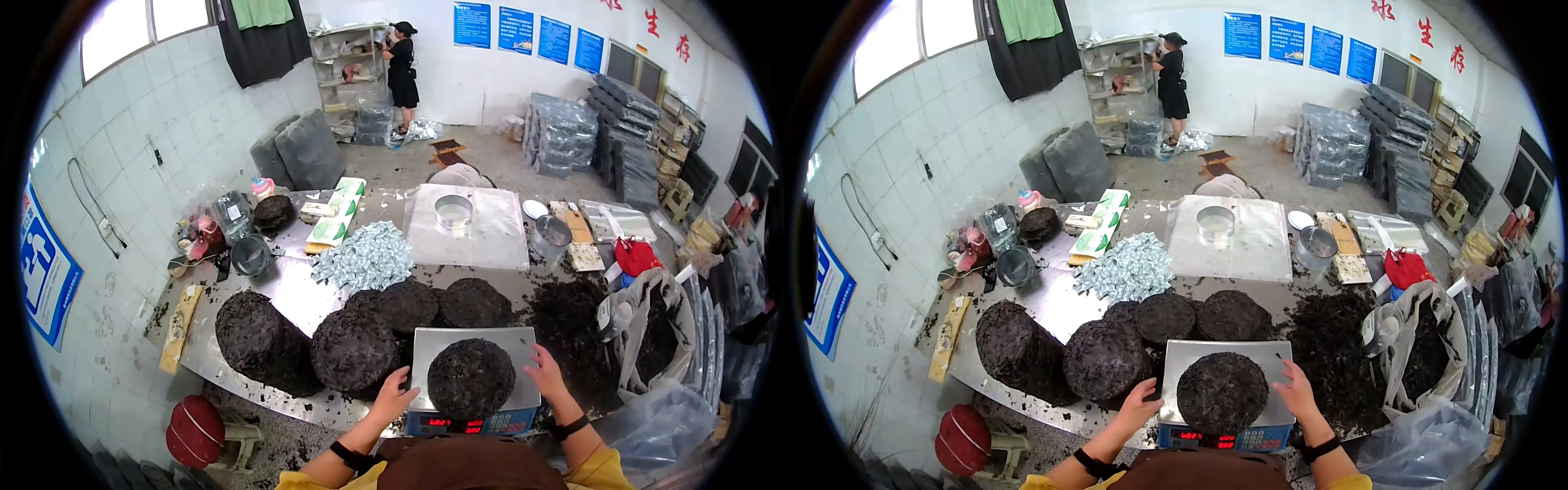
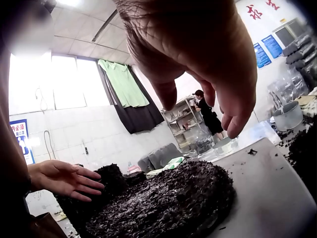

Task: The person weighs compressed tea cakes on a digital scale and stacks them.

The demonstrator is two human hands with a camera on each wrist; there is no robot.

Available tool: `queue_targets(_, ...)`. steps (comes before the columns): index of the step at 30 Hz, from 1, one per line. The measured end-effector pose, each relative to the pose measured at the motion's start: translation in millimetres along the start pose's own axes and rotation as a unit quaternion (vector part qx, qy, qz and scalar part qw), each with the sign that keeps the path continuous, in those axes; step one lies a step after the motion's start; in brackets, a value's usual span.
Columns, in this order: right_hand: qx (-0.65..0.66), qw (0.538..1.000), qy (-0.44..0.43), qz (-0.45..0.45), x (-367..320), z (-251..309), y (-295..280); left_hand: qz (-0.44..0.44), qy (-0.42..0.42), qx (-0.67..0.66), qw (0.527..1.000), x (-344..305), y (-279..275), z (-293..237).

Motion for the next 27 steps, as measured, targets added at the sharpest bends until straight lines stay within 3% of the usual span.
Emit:
queue_targets(3, 0.004, 1.0, -0.019, -0.021, 12.6, -26.3, -6.0, -0.042, -0.001, -0.022, 0.999, 15.4, 4.6, 15.2)
queue_targets(4, 0.074, 0.997, -0.03, 0.001, 7.2, 4.2, -9.8, -0.051, 0.017, -0.033, 0.998, 15.1, -2.3, 7.3)
queue_targets(5, 0.142, 0.988, -0.061, -0.03, 7.9, 3.5, -17.9, -0.067, 0.05, 0.036, 0.996, 17.0, -11.5, 0.4)
queue_targets(6, 0.096, 0.989, -0.098, -0.046, 6.2, 17.0, -31.7, -0.065, 0.076, 0.039, 0.994, 17.1, -20.5, -2.2)
queue_targets(7, 0.058, 0.989, -0.123, -0.054, 3.4, 32.1, -46.5, -0.042, -0.005, -0.033, 0.999, 13.5, -28.1, -16.1)
queue_targets(8, 0.036, 0.988, -0.139, -0.06, -3.2, 52.7, -57.6, -0.02, 0.002, 0.004, 1.0, 10.5, -32.9, -19.2)
queue_targets(9, 0.101, 0.988, -0.076, -0.086, -11.8, 63.4, -65.6, -0.022, -0.025, -0.07, 0.997, -2.0, -32.7, -44.3)
queue_targets(10, 0.082, 0.99, -0.053, -0.104, -19.6, 72.1, -70.9, -0.01, 0.031, -0.085, 0.996, -8.0, -30.2, -49.5)
queue_targets(20, 0.123, 0.989, -0.029, -0.075, -15.1, 48.4, -57.6, -0.001, -0.011, -0.062, 0.998, -1.4, -0.6, -48.6)
queue_targets(23, 0.125, 0.987, 0.042, -0.088, -2.7, 12.8, -40.2, -0.059, -0.01, -0.064, 0.996, 13.4, 19.7, -26.2)
queue_targets(24, 0.038, 0.998, 0.031, -0.045, 0.7, -18.5, -32.9, -0.073, -0.021, -0.083, 0.994, 17.9, 35.2, -17.9)
queue_targets(26, 0.074, 0.963, 0.251, 0.07, -6.9, -34.9, 15.3, -0.104, 0.022, 0.054, 0.993, 26.6, 66.1, 6.4)
queue_targets(27, 0.079, 0.988, 0.118, 0.063, -7.9, -57.3, 34.2, -0.121, 0.045, 0.075, 0.989, 29.5, 74.6, 0.5)
Point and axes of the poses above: each hand's wrist, its own x-axis towards the middle knuckle, its own y-axis out of the palm, z = x × y, the point moved 4 cm from there along x, towards the middle knuckle, and after that the axes turned 9 degrees about x, right-handed, at the moved point
